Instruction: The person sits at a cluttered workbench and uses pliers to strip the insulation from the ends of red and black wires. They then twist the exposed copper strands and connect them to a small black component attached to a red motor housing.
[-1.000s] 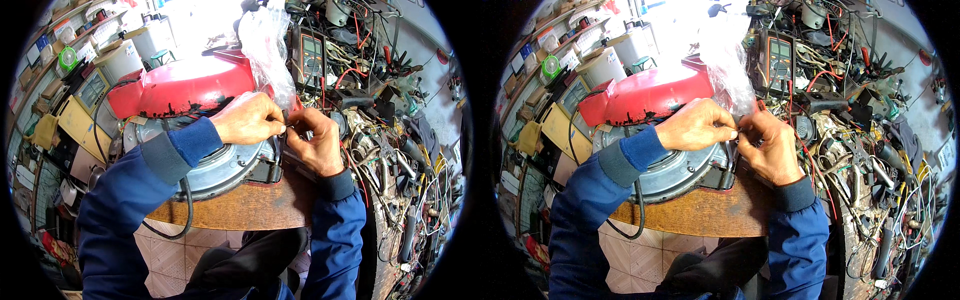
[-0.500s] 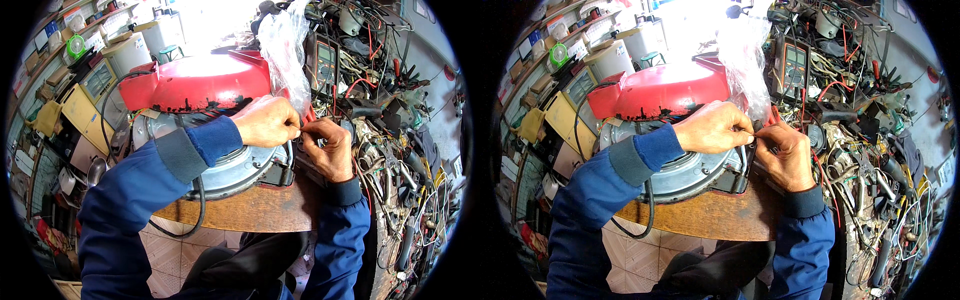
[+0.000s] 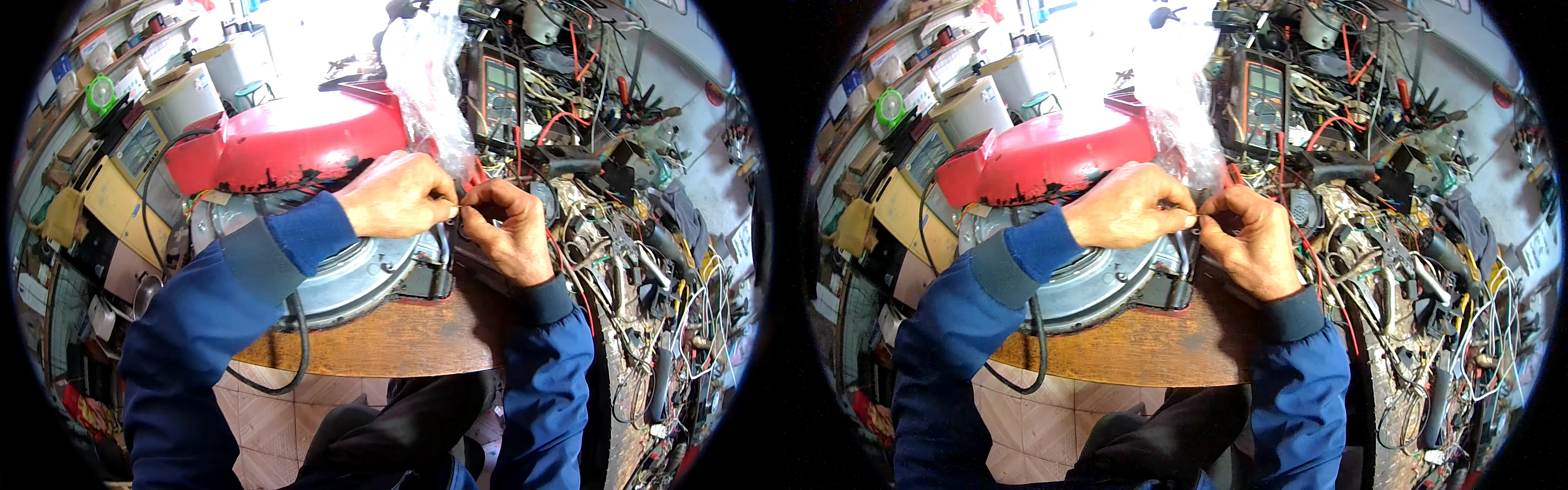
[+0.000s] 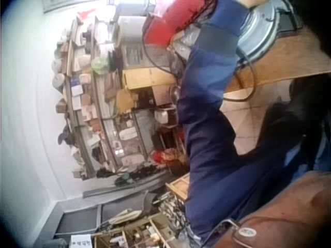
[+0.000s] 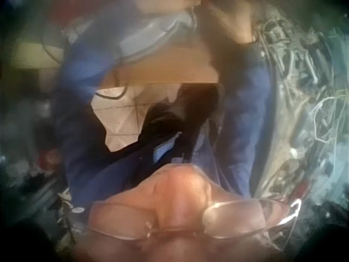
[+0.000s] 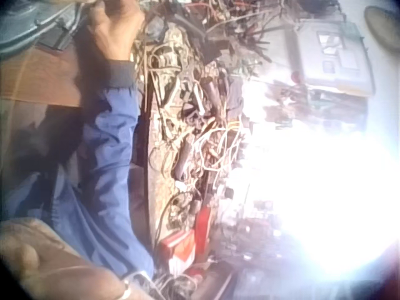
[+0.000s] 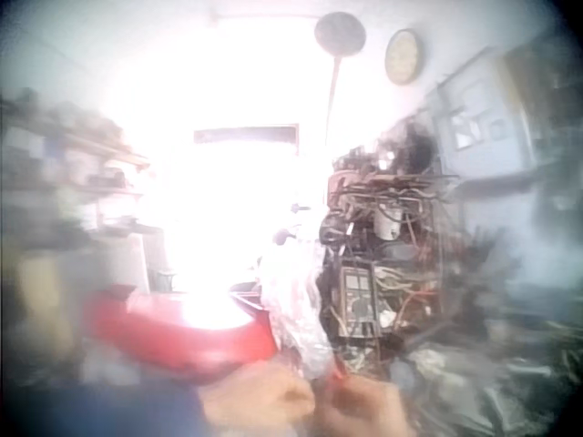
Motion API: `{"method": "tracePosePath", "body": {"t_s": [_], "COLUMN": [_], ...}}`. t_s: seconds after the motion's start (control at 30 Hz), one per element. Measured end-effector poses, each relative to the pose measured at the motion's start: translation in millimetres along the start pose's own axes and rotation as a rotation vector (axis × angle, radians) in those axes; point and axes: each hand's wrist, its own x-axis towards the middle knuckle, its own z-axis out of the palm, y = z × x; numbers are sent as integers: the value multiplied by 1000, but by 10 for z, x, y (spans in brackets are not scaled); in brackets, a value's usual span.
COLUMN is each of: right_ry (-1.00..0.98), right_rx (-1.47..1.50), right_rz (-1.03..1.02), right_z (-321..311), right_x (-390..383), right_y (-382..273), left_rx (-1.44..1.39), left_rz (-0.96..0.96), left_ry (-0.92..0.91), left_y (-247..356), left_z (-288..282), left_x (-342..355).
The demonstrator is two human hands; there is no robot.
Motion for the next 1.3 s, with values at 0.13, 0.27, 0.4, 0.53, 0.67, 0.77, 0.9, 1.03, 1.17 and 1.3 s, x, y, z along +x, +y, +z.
{"method": "tracePosePath", "body": {"t_s": [0.13,0.27,0.4,0.53,0.67,0.77,0.9,1.03,1.17,1.3], "right_ry": [29,82,22,-45,-10,83,172,260,482,124], "right_rx": [-70,-130,81,359,246,50,-152,-238,129,536], "right_rz": [-112,-133,74,252,199,86,-108,-182,38,258], "right_z": [8,23,-36,-47,-51,26,107,126,-266,-213], "right_x": [3,18,11,35,25,12,8,12,138,86], "right_y": [-6,-31,-3,-6,59,115,47,63,246,39], "left_rx": [-22,-69,-135,-157,-141,-107,-115,-76,-183,-144], "left_rz": [-59,-58,-76,-76,-60,-78,-84,-63,-70,-64], "left_ry": [-36,-47,-46,-46,-36,-28,-5,22,1,11], "left_y": [34,11,-2,-52,-21,29,-17,1,-12,-10], "left_z": [-8,-8,15,16,16,11,43,39,29,28], "left_x": [11,19,29,9,22,33,22,16,7,-14]}}
